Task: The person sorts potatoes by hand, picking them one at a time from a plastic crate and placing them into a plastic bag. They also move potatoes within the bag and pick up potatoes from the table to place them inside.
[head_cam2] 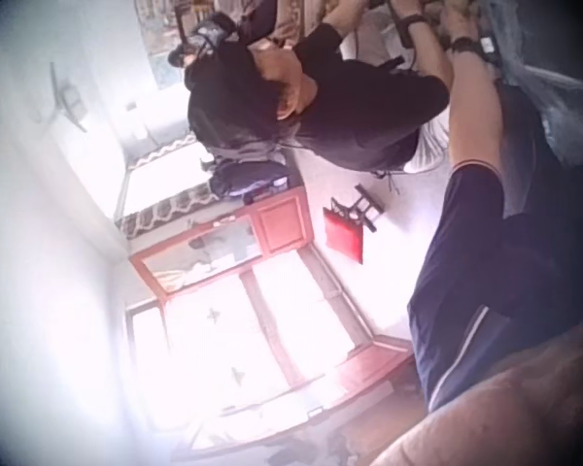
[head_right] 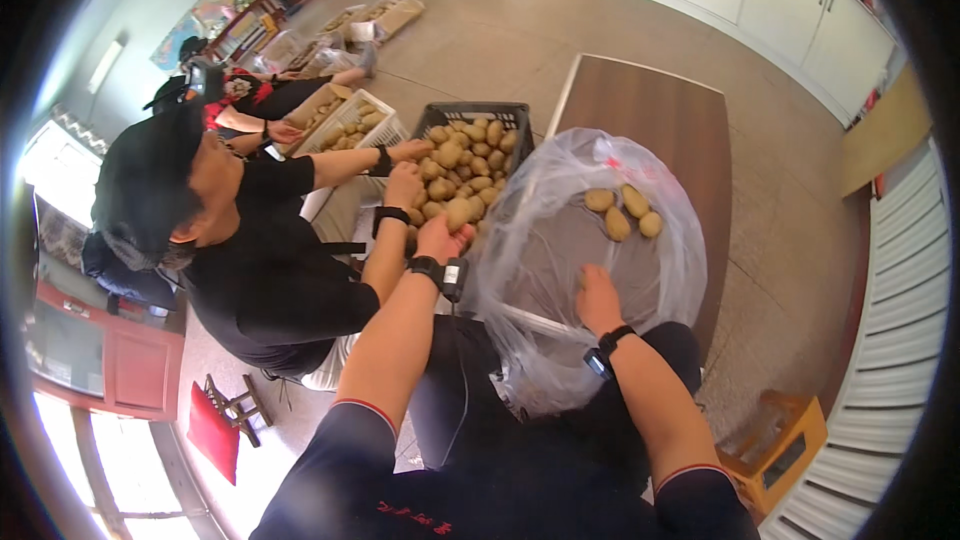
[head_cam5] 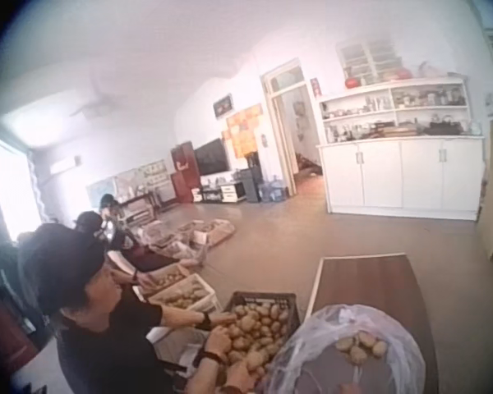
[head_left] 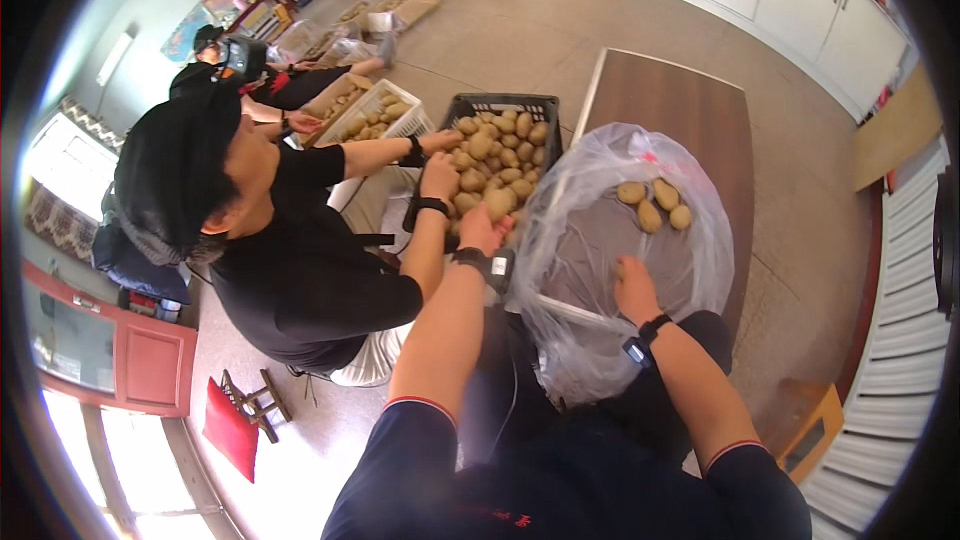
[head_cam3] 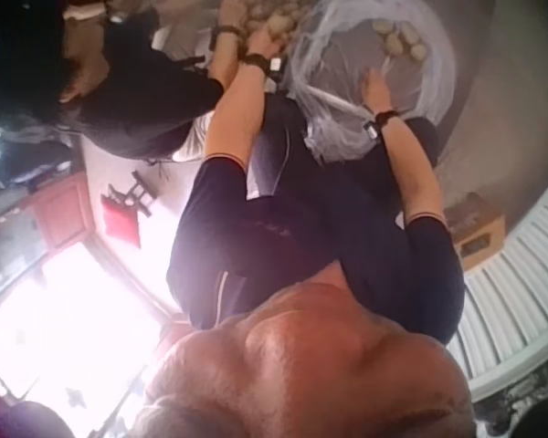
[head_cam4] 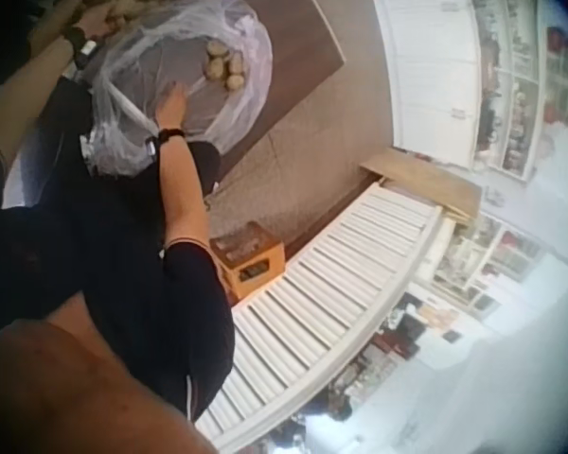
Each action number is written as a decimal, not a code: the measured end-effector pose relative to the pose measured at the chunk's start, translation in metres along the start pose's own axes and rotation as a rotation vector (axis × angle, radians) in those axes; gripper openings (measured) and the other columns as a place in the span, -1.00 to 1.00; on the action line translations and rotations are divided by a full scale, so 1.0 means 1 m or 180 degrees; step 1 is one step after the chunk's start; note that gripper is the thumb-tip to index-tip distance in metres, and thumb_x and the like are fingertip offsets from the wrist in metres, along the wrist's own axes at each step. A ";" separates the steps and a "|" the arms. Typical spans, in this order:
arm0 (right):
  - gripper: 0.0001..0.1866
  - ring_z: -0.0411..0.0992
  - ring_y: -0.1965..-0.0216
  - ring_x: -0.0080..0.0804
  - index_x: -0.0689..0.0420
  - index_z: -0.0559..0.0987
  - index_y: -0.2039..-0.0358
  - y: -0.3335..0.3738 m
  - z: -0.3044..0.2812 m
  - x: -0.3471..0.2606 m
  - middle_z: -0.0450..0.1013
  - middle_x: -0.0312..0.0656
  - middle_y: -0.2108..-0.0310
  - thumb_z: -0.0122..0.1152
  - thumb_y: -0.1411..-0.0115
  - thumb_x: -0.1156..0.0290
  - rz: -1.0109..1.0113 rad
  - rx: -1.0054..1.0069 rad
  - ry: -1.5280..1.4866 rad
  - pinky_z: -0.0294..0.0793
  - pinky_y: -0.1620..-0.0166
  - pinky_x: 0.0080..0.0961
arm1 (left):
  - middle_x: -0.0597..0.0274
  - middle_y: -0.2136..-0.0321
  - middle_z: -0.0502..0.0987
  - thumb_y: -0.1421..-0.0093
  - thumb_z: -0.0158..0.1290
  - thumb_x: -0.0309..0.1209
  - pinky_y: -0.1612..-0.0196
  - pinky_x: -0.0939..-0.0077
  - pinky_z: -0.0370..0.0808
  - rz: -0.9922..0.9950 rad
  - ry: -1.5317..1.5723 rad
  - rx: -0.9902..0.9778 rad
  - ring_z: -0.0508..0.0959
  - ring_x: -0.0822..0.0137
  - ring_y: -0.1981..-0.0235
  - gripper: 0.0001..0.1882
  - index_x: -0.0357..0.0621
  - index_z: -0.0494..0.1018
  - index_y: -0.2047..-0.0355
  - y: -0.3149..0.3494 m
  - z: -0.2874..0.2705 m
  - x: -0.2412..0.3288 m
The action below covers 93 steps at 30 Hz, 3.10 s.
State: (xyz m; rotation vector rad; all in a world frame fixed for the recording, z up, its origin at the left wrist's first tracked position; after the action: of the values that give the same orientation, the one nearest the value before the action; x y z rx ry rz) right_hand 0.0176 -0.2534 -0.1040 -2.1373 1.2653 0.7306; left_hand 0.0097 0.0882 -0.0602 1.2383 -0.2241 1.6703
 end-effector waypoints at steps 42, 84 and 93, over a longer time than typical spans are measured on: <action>-0.41 0.50 0.15 -0.03 0.23 0.39 0.06 0.023 -0.027 -0.045 0.47 0.05 0.22 0.21 -0.12 -0.02 0.1226 -0.0257 0.0371 0.48 0.13 -0.23 | 0.25 0.42 0.50 -0.26 0.05 -0.30 0.51 0.48 0.47 -0.0998 -0.1092 -0.1144 0.50 0.34 0.54 -0.80 -0.10 0.42 0.17 0.060 0.076 -0.009; -0.69 0.48 0.18 0.01 0.15 0.55 0.26 -0.009 -0.041 -0.005 0.51 0.04 0.24 0.15 -0.03 0.23 0.1055 -0.0741 0.0483 0.47 0.11 -0.14 | 0.12 0.19 0.53 -0.26 0.06 -0.30 0.33 0.43 0.59 -0.1121 -0.1899 -0.1282 0.63 0.21 0.32 -0.72 -0.16 0.35 0.10 0.061 0.072 -0.008; -0.50 0.42 0.07 0.01 0.04 0.35 -0.04 -0.032 -0.049 0.002 0.30 -0.07 -0.01 0.18 -0.05 0.39 0.0452 -0.0490 0.1178 0.48 0.11 -0.10 | 0.08 0.16 0.51 -0.25 0.07 -0.25 0.23 0.35 0.56 -0.0993 -0.1960 -0.1351 0.61 0.18 0.29 -0.62 -0.20 0.34 0.02 0.053 0.072 -0.010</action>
State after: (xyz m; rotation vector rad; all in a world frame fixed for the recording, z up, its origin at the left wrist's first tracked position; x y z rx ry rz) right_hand 0.0555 -0.2750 -0.0650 -2.4053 1.6102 0.5164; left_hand 0.0117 0.0108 -0.0153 1.3402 -0.6841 0.8802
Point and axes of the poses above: each hand's wrist, its own y-axis away from the middle knuckle, its own z-axis out of the palm, x = y × z, the point moved 1 cm from there along -y, towards the middle knuckle
